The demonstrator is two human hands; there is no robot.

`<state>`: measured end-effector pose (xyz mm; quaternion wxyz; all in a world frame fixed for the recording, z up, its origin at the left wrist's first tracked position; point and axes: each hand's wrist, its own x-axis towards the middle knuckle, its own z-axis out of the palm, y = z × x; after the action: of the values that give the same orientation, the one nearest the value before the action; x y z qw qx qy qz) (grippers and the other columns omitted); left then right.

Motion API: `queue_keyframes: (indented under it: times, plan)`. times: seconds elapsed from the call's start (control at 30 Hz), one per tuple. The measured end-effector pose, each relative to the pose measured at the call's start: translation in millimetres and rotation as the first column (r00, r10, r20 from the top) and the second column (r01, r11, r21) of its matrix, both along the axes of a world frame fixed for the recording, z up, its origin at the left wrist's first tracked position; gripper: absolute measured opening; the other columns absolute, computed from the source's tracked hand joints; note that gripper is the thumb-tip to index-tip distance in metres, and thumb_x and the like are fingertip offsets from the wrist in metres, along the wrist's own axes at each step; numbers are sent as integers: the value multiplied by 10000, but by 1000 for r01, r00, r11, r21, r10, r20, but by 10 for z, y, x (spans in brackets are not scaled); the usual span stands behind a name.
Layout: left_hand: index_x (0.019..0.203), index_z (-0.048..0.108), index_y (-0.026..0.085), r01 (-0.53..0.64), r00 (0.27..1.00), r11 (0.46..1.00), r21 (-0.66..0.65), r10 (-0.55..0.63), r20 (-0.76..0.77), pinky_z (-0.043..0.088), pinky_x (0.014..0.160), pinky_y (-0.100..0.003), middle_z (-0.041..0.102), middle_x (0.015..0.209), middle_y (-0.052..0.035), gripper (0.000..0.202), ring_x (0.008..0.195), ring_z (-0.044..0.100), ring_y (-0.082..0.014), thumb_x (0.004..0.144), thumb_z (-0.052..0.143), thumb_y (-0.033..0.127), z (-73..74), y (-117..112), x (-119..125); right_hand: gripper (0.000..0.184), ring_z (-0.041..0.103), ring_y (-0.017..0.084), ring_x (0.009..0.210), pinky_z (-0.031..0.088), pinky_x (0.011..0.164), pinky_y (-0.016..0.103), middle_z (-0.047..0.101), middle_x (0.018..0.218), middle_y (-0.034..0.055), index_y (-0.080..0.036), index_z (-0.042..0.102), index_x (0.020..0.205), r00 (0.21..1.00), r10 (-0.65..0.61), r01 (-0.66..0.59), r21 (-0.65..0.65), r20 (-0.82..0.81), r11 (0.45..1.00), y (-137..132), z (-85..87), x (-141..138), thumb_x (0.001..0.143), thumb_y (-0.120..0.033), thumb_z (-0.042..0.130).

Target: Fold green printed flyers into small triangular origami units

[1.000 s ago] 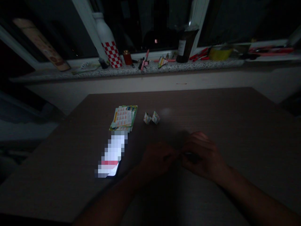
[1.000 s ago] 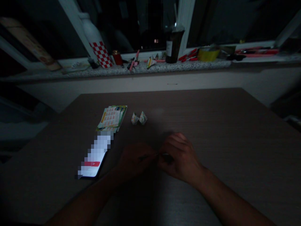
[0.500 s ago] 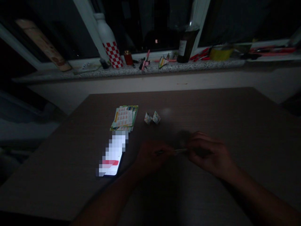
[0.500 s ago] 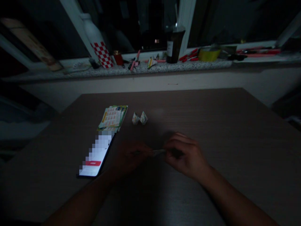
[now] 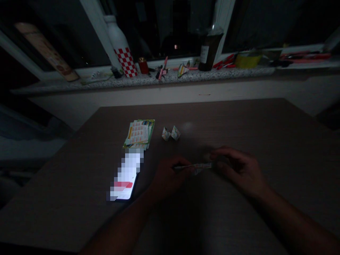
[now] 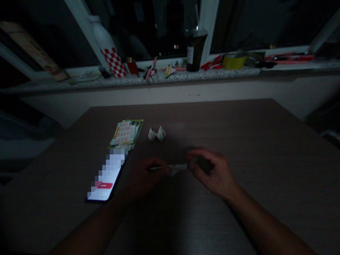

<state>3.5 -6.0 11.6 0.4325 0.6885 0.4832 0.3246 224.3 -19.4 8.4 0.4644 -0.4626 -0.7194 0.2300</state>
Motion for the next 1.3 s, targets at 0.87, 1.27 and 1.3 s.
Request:
queue_keyframes:
  times: [0.87, 1.27, 1.3]
  plan:
    - [675, 670, 119, 364, 881, 817, -447, -146, 450, 302, 556, -206, 523, 584, 27, 266, 553, 406, -70, 656, 752, 371, -59, 52, 45, 213, 686, 148, 734, 549, 651, 233, 735, 829, 29, -205, 710, 930, 923, 222, -331, -357, -314, 874, -39, -37, -90, 728, -257, 750]
    - [603, 659, 119, 483, 790, 609, -630, 7, 613, 306, 498, -207, 543, 519, 34, 255, 464, 429, -62, 518, 811, 304, -141, -29, 139, 158, 660, 148, 741, 531, 658, 251, 716, 806, 45, -211, 740, 890, 834, 371, -492, -245, -409, 836, -39, -34, -124, 740, -261, 752]
    - [608, 658, 118, 504, 784, 582, -638, 2, 621, 317, 498, -212, 554, 522, 27, 264, 461, 445, -70, 524, 808, 318, -142, -42, 144, 150, 656, 148, 741, 526, 658, 251, 710, 799, 44, -212, 739, 888, 823, 389, -507, -228, -413, 831, -34, -34, -134, 745, -255, 749]
